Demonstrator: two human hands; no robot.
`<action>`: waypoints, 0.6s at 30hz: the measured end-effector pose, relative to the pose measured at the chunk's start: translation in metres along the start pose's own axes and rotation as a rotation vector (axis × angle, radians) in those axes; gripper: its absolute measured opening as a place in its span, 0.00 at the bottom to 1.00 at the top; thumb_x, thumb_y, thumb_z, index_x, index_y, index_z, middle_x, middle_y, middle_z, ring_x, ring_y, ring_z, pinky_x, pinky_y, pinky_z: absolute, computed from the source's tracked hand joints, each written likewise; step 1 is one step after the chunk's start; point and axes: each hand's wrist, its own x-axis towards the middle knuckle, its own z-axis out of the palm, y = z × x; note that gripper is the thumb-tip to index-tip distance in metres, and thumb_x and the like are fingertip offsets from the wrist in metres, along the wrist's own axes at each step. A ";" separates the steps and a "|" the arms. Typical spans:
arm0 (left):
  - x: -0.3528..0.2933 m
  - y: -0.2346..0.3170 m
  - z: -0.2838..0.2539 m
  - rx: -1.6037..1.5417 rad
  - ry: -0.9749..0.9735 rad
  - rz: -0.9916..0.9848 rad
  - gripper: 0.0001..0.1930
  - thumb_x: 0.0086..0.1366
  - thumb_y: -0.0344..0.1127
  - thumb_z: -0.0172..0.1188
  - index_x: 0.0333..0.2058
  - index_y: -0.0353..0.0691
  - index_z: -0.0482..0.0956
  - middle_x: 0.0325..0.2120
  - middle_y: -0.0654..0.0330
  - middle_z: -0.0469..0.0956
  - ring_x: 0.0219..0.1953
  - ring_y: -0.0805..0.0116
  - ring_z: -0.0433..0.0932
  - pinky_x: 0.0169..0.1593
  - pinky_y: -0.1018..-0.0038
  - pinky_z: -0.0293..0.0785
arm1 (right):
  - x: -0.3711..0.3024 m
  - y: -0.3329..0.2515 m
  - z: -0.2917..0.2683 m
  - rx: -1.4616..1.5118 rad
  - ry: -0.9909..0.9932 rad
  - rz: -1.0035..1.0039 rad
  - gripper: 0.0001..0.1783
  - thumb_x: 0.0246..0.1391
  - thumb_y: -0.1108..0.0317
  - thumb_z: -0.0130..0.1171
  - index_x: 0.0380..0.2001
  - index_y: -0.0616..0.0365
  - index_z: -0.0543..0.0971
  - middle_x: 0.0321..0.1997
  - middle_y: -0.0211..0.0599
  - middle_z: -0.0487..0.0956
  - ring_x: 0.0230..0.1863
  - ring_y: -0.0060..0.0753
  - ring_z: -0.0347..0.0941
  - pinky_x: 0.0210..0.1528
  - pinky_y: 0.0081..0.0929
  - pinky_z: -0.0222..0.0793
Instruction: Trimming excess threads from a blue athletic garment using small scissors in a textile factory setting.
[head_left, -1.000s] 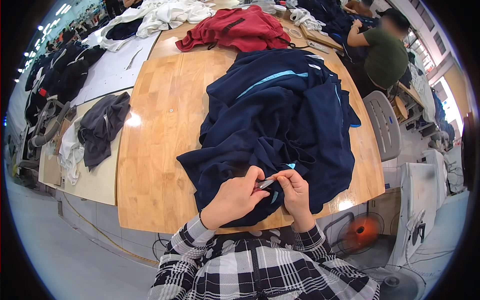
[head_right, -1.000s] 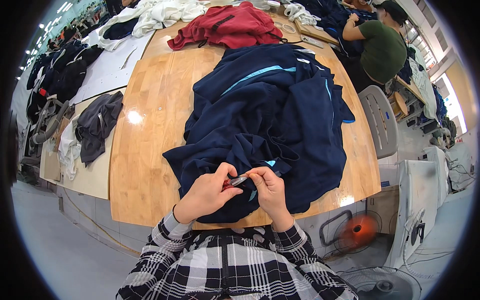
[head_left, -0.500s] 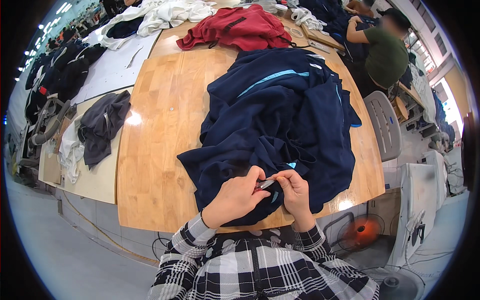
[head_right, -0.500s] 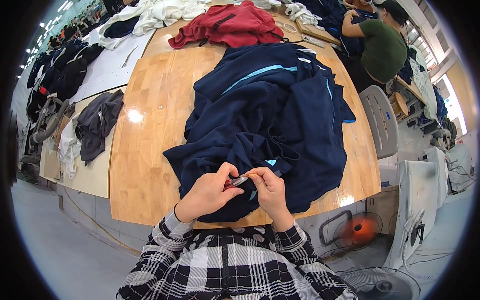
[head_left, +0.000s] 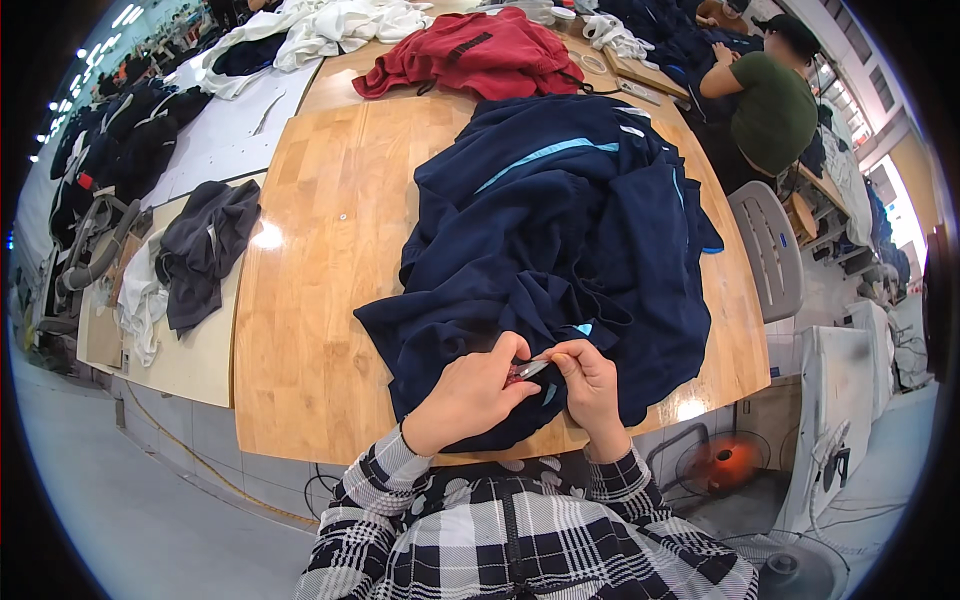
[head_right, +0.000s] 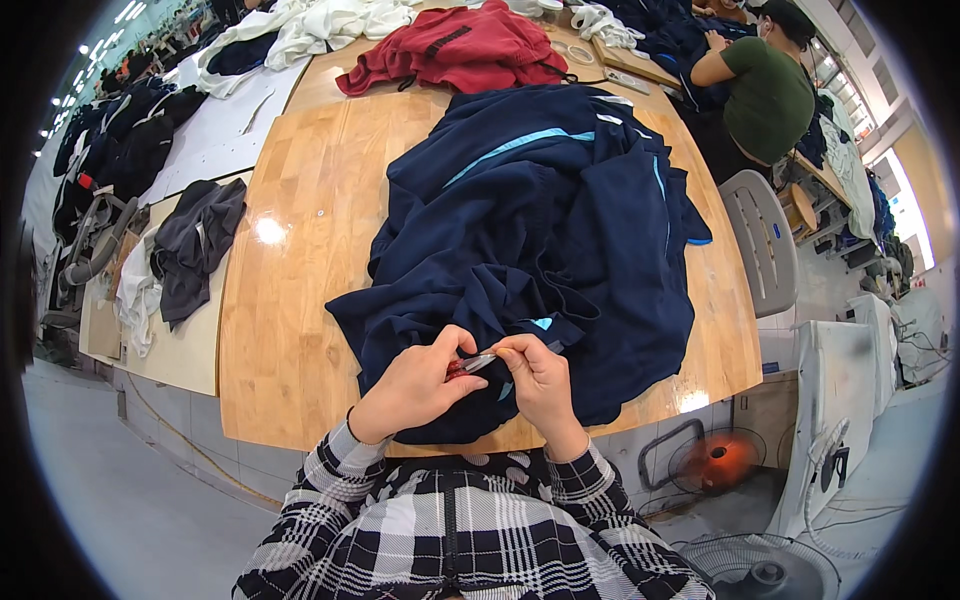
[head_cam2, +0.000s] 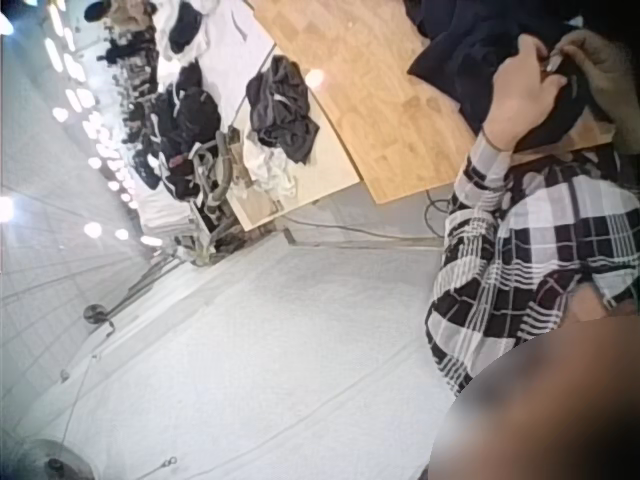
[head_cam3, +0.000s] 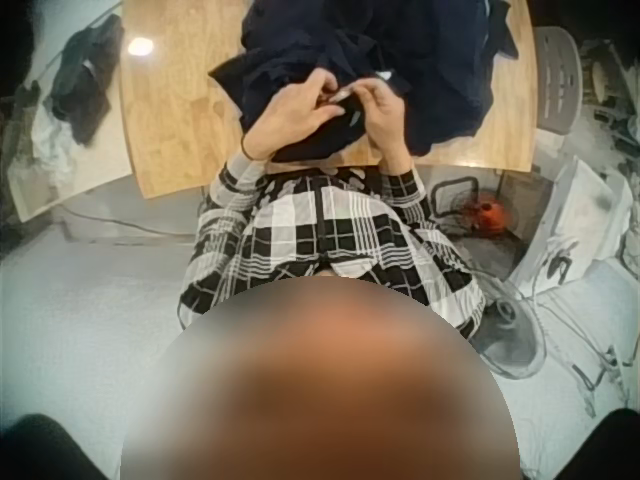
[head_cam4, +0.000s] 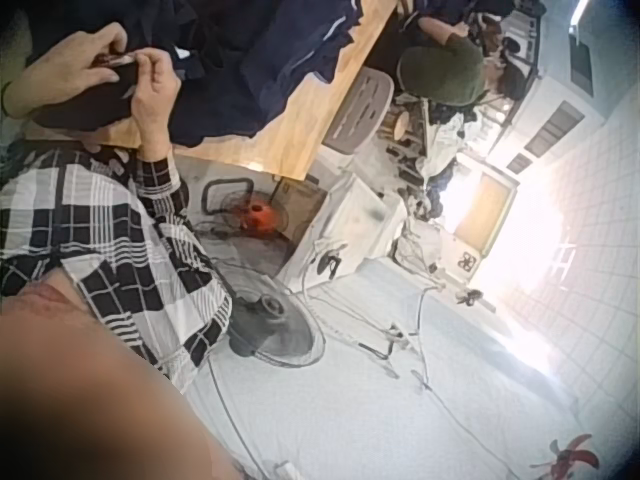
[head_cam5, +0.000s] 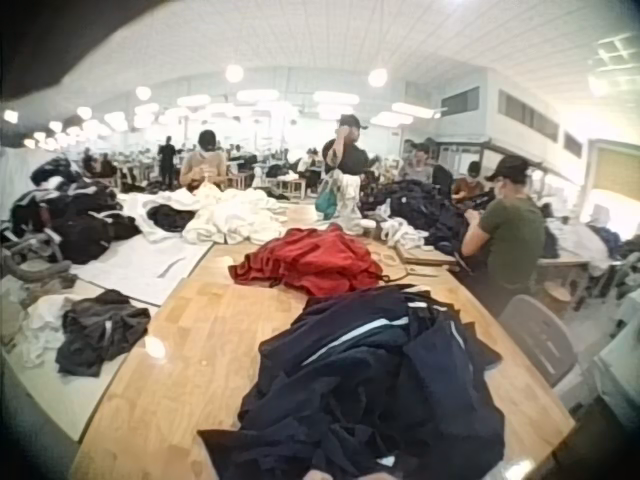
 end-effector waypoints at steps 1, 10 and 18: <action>0.000 0.000 0.000 0.007 -0.007 -0.001 0.18 0.59 0.38 0.64 0.41 0.38 0.66 0.23 0.51 0.78 0.25 0.54 0.78 0.29 0.68 0.69 | 0.000 -0.001 0.000 -0.016 -0.027 0.026 0.06 0.62 0.74 0.50 0.34 0.66 0.76 0.33 0.35 0.81 0.36 0.23 0.77 0.42 0.17 0.71; 0.001 0.000 0.002 0.005 -0.022 -0.002 0.18 0.59 0.38 0.64 0.41 0.37 0.66 0.23 0.52 0.78 0.26 0.53 0.78 0.29 0.68 0.70 | 0.000 -0.003 0.000 -0.060 -0.032 0.005 0.06 0.62 0.75 0.51 0.34 0.66 0.76 0.33 0.36 0.81 0.35 0.22 0.77 0.42 0.16 0.71; 0.001 -0.001 0.003 -0.021 -0.002 -0.010 0.17 0.59 0.37 0.64 0.40 0.37 0.67 0.23 0.52 0.78 0.25 0.56 0.78 0.30 0.70 0.70 | 0.000 0.002 0.001 0.110 0.030 0.057 0.07 0.62 0.71 0.52 0.37 0.64 0.76 0.35 0.37 0.81 0.38 0.23 0.76 0.41 0.17 0.71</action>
